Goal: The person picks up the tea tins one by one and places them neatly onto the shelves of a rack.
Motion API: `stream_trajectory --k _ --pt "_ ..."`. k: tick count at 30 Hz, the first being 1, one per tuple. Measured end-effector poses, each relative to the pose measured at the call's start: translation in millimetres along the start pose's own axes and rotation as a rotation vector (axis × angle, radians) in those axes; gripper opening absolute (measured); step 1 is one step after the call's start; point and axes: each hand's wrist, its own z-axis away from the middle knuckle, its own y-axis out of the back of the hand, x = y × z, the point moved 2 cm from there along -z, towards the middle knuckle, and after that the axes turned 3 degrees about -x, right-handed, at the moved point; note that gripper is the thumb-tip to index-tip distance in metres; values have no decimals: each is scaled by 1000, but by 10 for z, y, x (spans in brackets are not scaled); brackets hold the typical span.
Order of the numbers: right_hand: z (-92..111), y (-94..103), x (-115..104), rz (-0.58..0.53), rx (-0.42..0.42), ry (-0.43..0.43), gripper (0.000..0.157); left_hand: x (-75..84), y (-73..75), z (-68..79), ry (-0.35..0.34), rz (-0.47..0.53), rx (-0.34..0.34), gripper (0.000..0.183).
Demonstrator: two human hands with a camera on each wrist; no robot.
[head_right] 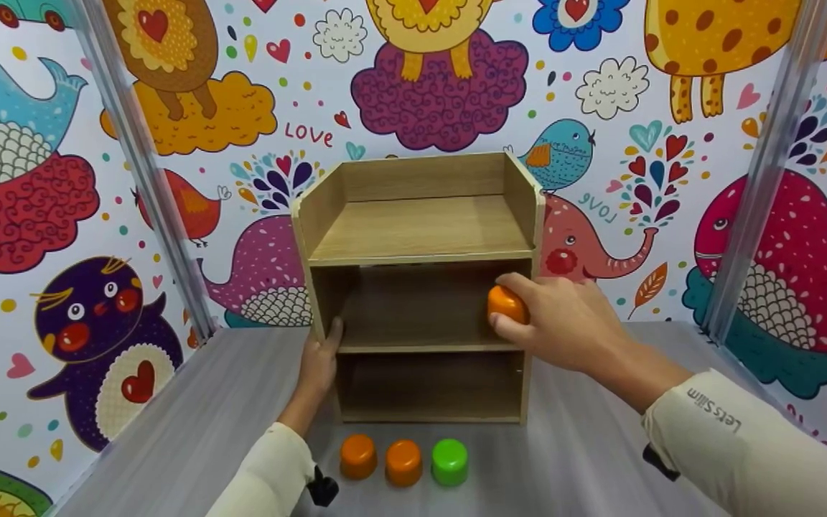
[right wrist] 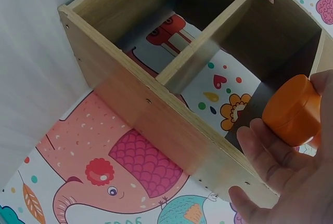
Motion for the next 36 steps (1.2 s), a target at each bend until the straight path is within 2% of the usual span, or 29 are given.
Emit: stream_trajectory --k 2,8,10,17,21,25,36 --pt "-12 17 -2 3 0 1 59 50 7 14 2 14 -5 58" --pt "-59 56 -18 23 16 18 56 348 29 124 23 -22 -28 58" --pt "-74 68 -18 31 20 24 56 367 30 131 26 -31 -27 58" --pt "-121 123 -25 41 38 39 55 6 -5 7 6 -15 -16 59" --pt "-154 148 -38 33 47 19 55 2 4 -7 4 -15 -21 60" --pt "-182 186 -44 23 51 -6 55 -6 9 -24 30 -10 -24 58" --pt "-253 291 -22 38 75 -11 56 7 3 11 35 -23 -9 62"
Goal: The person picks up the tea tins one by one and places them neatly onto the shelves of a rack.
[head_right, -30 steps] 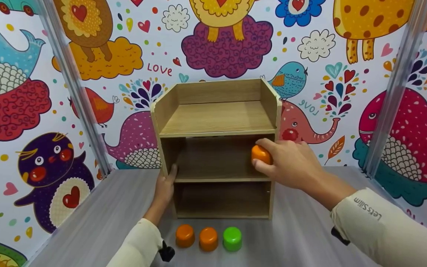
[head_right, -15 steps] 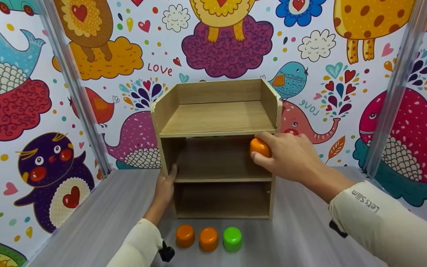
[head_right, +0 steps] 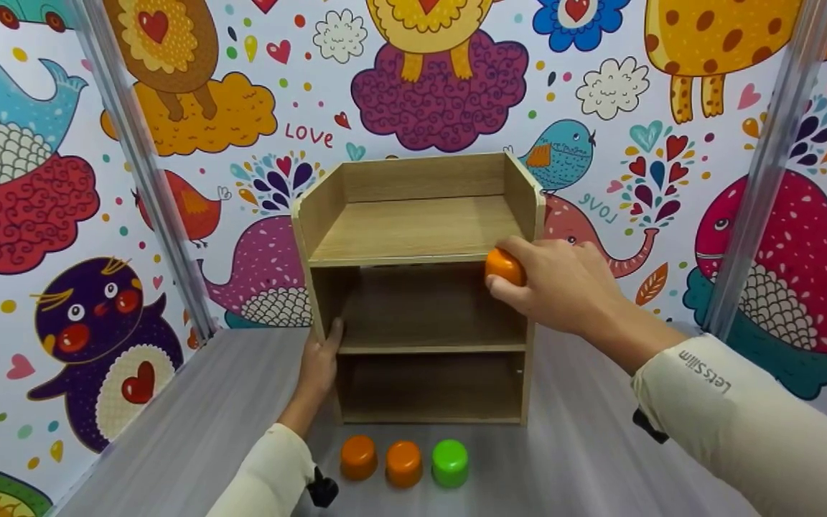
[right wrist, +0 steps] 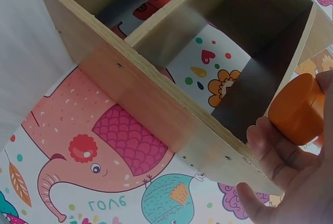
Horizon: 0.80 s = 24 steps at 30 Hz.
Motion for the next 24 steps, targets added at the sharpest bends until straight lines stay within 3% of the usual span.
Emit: stream_trajectory --k 13,24 --pt "-110 86 -5 10 31 3 54 0 -4 -19 -50 26 -9 59" --pt "-207 136 -31 17 55 5 52 -3 -6 -10 -45 38 1 58"
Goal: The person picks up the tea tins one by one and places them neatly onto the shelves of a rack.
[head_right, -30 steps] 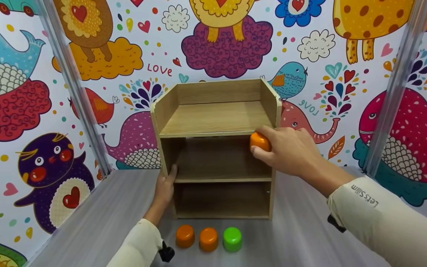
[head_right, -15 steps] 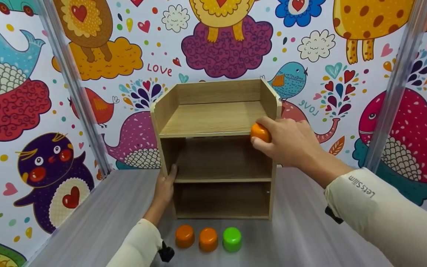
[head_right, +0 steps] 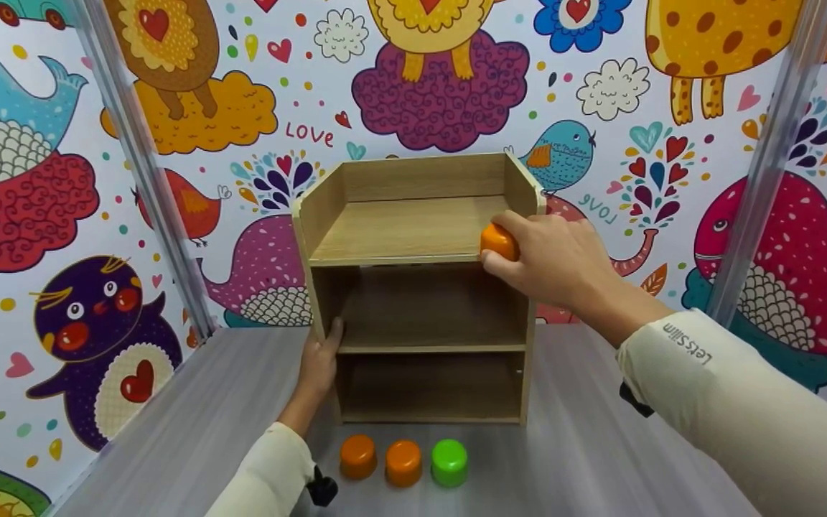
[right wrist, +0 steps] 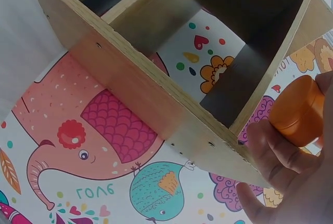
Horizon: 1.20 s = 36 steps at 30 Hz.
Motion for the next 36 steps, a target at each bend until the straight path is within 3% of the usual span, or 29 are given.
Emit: stream_trajectory --k 12,25,30,36 --pt "-111 12 -21 -9 20 -9 53 -12 2 -17 1 -17 -1 62" --pt "-187 -41 -14 -7 3 -41 53 -5 20 -28 3 42 -49 61" --pt "-227 -52 -23 -17 -10 -51 55 153 35 11 10 56 -67 61" --pt "-266 -51 -27 -18 -14 -70 53 360 39 113 36 -11 -53 59"
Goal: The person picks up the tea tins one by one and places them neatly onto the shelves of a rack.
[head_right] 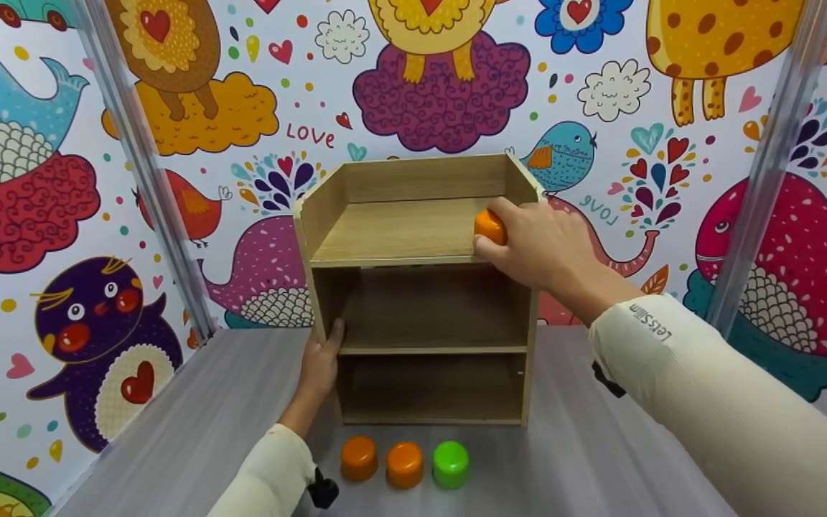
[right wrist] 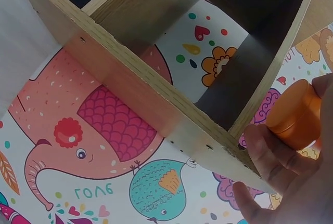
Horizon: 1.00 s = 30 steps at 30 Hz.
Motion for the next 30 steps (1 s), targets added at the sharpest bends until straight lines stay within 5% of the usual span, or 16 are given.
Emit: stream_trajectory --k 6,14,30 --pt "-35 10 -31 -10 -6 -23 54 2 2 4 11 -27 9 59" --pt "-87 -37 -79 -56 -40 -31 55 -332 -14 -132 -13 -3 34 60" --pt "-162 -99 -95 -33 -67 -30 50 -366 -25 -142 -34 0 41 61"
